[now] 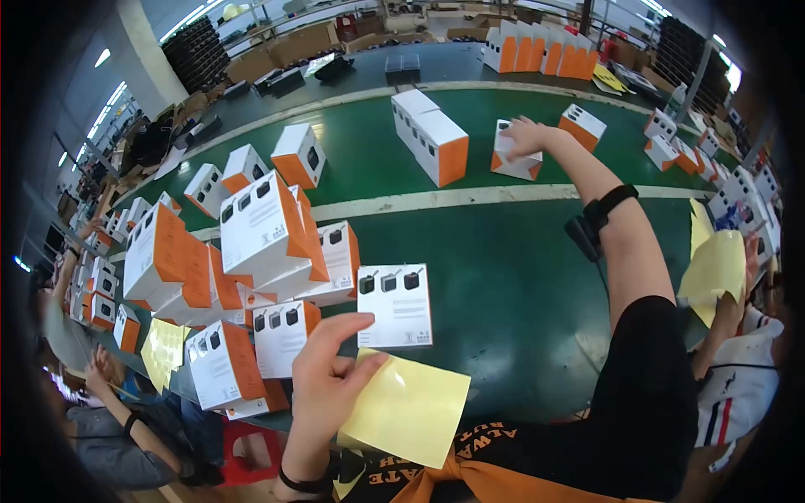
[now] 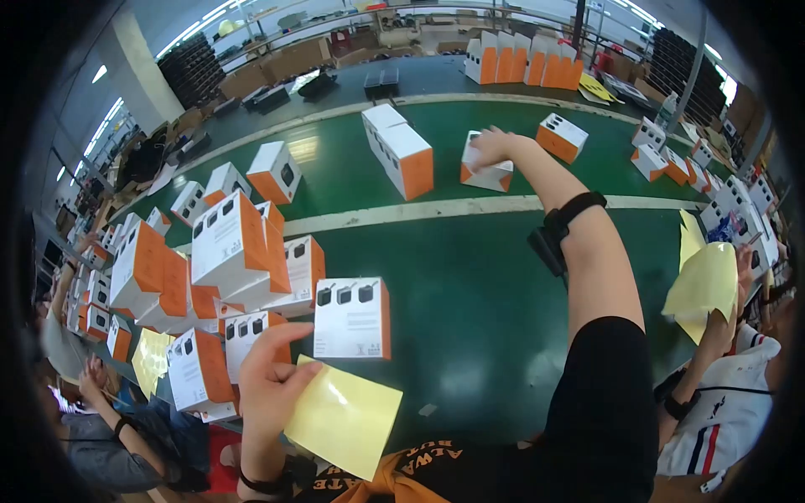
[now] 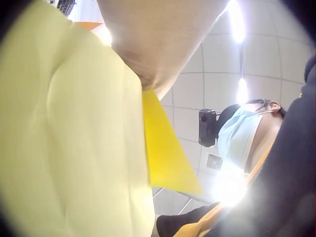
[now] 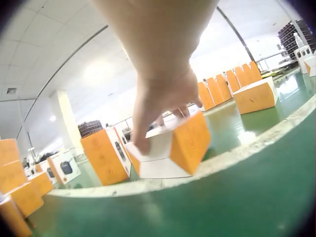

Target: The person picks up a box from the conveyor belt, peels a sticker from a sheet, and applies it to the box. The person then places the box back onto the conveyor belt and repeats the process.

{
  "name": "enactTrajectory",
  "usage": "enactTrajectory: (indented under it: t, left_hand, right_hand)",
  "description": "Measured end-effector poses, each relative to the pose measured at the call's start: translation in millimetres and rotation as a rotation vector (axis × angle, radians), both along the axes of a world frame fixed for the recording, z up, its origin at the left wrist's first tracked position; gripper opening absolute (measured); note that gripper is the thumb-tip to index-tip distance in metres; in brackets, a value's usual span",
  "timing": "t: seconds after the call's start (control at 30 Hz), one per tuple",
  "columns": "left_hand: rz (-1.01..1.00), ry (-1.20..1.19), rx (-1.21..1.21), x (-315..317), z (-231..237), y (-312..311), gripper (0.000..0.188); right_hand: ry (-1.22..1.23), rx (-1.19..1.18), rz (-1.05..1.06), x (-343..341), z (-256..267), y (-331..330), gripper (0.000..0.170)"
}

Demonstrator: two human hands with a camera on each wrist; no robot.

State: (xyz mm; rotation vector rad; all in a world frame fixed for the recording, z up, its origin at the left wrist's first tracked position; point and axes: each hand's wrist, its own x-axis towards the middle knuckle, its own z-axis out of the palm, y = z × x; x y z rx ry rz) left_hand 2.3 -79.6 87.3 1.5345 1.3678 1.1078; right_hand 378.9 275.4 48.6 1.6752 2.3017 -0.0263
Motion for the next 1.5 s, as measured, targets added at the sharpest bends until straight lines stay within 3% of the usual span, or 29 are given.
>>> enactTrajectory:
  t: [0.03, 0.1, 0.13, 0.2, 0.23, 0.27, 0.33, 0.4, 0.47, 0.5, 0.53, 0.57, 0.6, 0.63, 0.67, 0.77, 0.87, 0.93, 1.13, 1.2, 1.23, 1.33, 1.37, 1.43, 1.5]
  left_hand:
    - [-0.001, -0.006, 0.002, -1.7, -3.6, -4.1, 0.04]
    - [0.004, -0.031, 0.033, -1.0, -12.3, -3.4, 0.037]
    - [0.005, -0.032, 0.024, 0.3, -13.0, -1.4, 0.037]
    - [-0.024, 0.03, -0.019, 5.3, -11.2, 4.9, 0.032]
    - [-0.025, 0.029, -0.016, 8.6, -10.6, 7.1, 0.027]
    - [-0.028, 0.026, -0.03, 8.4, -9.5, 8.2, 0.027]
    - [0.015, -0.02, 0.051, 5.2, -8.1, 7.7, 0.023]
    - [0.057, -0.142, 0.039, 6.5, -6.5, 8.5, 0.016]
    - [0.012, -0.027, 0.152, 7.3, -15.2, 16.5, 0.012]
    - [0.01, -0.168, 0.09, 16.5, -15.5, 17.1, 0.01]
    - [0.011, -0.161, 0.09, 22.6, -16.2, 13.8, 0.01]
    - [-0.011, -0.171, 0.055, 28.1, -16.5, 10.4, 0.009]
    - [-0.034, -0.184, 0.028, 30.2, -16.4, 9.6, 0.008]
    - [-0.058, -0.022, 0.104, 27.6, -14.7, 6.3, 0.008]
    - [-0.062, -0.016, 0.115, 24.7, -15.7, 3.9, 0.008]
    - [-0.049, -0.033, 0.167, 15.6, -20.1, -1.5, 0.009]
    - [0.026, -0.074, 0.164, 6.8, -24.0, -1.4, 0.009]
    - [0.019, -0.056, 0.176, -1.7, -26.3, -0.1, 0.009]
    - [0.036, -0.138, 0.196, -8.4, -16.4, 10.1, 0.01]
    - [0.104, -0.163, 0.383, -5.3, -11.6, 14.5, 0.008]
    - [0.138, -0.222, 0.302, -1.5, -5.4, 13.8, 0.007]
    - [0.128, -0.399, 0.248, 20.4, -5.1, 27.0, 0.011]
    - [0.138, -0.393, 0.226, 25.7, -5.9, 28.5, 0.011]
    - [-0.023, -0.449, 0.219, 35.5, -5.7, 28.0, 0.013]
    - [-0.046, -0.47, 0.235, 47.5, -1.9, 20.0, 0.014]
  right_hand:
    - [0.007, 0.007, 0.005, -18.3, 5.4, -0.8, 0.1]
    - [0.866, 0.113, -0.098, -70.2, 7.5, -12.8, 0.093]
    - [0.744, 0.238, -0.132, -95.4, 1.8, -38.1, 0.082]
    - [0.725, 0.381, -0.078, -110.7, -27.7, -53.3, 0.073]
    - [0.757, 0.598, 0.028, -109.1, -34.7, -57.9, 0.065]
    - [0.83, 0.696, 0.032, -99.1, -38.9, -65.8, 0.046]
    - [1.297, 0.486, -0.095, -59.3, -30.8, -75.9, 0.033]
    - [1.034, 0.559, -0.139, -55.1, 3.3, -135.3, 0.03]
    - [0.73, 0.876, -0.015, -95.4, -21.2, -151.0, 0.059]
    - [0.69, 0.907, -0.045, -119.0, -30.0, -142.8, 0.063]
    - [0.652, 0.943, -0.078, -137.5, -36.2, -129.9, 0.068]
    - [0.658, 0.941, -0.084, -146.6, -41.1, -117.4, 0.068]
    - [0.633, 0.848, -0.238, -152.3, -42.1, -100.6, 0.068]
    - [0.609, 0.759, -0.387, -154.5, -40.7, -83.6, 0.067]
    - [0.616, 0.77, -0.389, -153.5, -42.1, -71.3, 0.067]
    - [0.333, 0.868, -0.335, -142.7, -48.6, -47.4, 0.058]
    - [0.247, 0.817, -0.341, -125.4, -49.3, -28.1, 0.056]
    - [0.267, 0.826, -0.314, -110.9, -35.1, -48.3, 0.053]
    - [1.052, 0.952, -0.056, -35.0, -11.4, -96.3, 0.038]
    - [1.612, 0.386, -0.253, -28.8, -6.6, -150.4, 0.032]
    - [1.827, 0.131, -0.429, -37.9, -6.0, -185.0, 0.026]
    - [1.971, -0.285, -0.481, -41.5, -56.4, -238.8, 0.023]
    - [1.968, -0.307, -0.501, -44.2, -63.5, -251.3, 0.023]
    - [1.671, -0.305, -0.522, -47.5, -70.4, -271.0, 0.023]
    - [0.625, 0.736, 0.155, -44.6, -47.9, -283.8, 0.026]
